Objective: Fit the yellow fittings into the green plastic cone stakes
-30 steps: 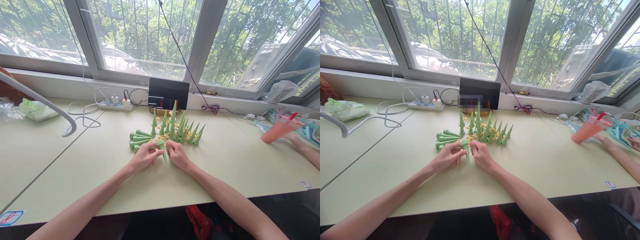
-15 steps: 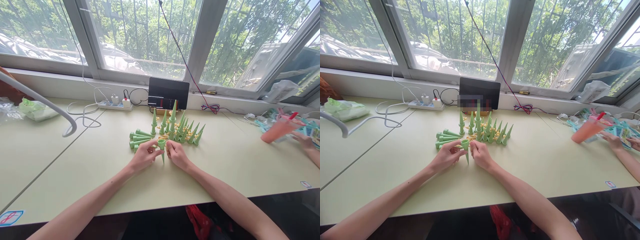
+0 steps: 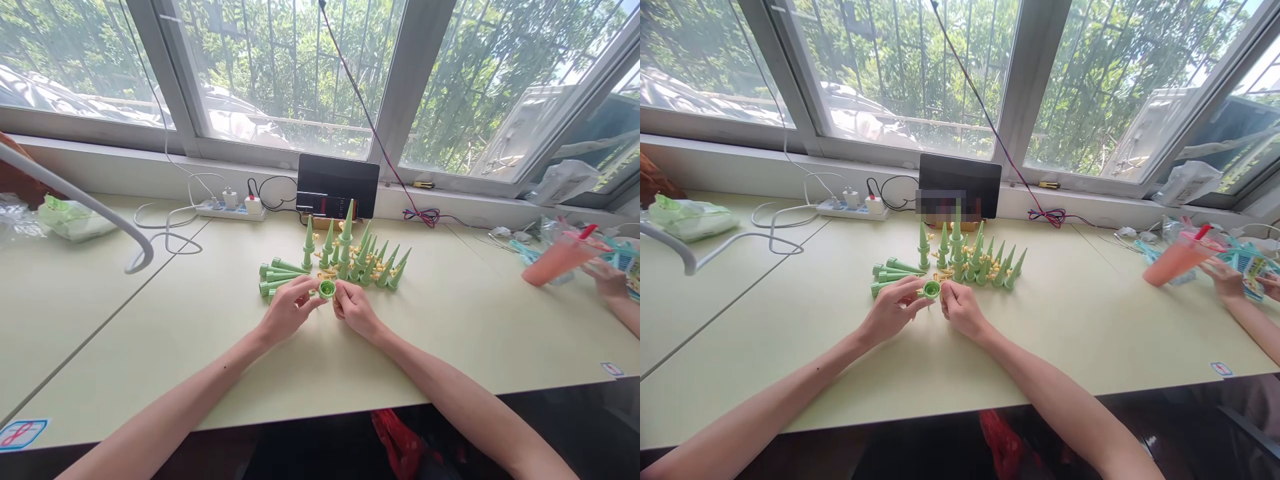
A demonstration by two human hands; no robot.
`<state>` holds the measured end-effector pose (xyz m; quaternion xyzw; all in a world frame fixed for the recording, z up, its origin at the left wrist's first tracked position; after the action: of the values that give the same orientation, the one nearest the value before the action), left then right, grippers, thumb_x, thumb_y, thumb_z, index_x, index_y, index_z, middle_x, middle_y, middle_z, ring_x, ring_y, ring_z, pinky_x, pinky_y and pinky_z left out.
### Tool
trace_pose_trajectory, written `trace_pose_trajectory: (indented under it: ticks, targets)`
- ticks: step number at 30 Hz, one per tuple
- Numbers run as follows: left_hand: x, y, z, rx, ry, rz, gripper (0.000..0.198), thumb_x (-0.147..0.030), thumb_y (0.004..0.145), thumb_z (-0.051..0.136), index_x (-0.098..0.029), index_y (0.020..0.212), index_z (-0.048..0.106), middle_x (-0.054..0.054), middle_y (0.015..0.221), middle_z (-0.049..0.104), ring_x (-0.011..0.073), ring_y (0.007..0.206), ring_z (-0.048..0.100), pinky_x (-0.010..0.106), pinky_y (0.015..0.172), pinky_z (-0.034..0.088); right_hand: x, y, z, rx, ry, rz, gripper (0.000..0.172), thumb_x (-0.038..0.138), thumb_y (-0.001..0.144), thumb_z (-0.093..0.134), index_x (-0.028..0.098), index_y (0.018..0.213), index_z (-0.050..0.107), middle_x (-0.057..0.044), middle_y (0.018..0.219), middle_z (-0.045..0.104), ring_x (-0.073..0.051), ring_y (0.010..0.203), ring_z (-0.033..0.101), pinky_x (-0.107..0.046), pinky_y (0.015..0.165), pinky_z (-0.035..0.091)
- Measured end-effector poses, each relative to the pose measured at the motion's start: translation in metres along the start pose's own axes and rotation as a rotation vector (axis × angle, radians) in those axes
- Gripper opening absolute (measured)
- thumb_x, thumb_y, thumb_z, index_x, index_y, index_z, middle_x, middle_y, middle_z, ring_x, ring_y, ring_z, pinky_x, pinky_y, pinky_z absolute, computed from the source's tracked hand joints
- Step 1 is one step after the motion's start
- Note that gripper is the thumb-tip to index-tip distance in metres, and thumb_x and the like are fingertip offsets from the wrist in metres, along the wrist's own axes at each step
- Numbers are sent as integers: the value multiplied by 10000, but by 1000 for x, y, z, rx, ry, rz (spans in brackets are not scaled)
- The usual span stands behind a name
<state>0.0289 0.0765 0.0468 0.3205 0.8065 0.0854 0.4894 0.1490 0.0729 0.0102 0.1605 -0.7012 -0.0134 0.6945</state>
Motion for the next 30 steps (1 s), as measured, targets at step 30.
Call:
trace_pose_trajectory:
  ticks: [30]
  targets:
    - [30,-12,36,250,-622,-486,501,-598,886,497,-146,676,543,-16,461,501,70,379,404,206,412,332,13,-1,-10,-55,-341,-115,427,498,977,383,220,658,330,37,538,398,-112,498,352,-257,486,309]
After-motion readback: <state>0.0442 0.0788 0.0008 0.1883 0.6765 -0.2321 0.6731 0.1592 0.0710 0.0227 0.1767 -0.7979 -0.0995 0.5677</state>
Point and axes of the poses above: each hand's wrist, its own y-axis towards the middle knuckle, its own z-axis out of the palm, x = y × z, the point moved 9 cm from there along y, towards the middle knuckle
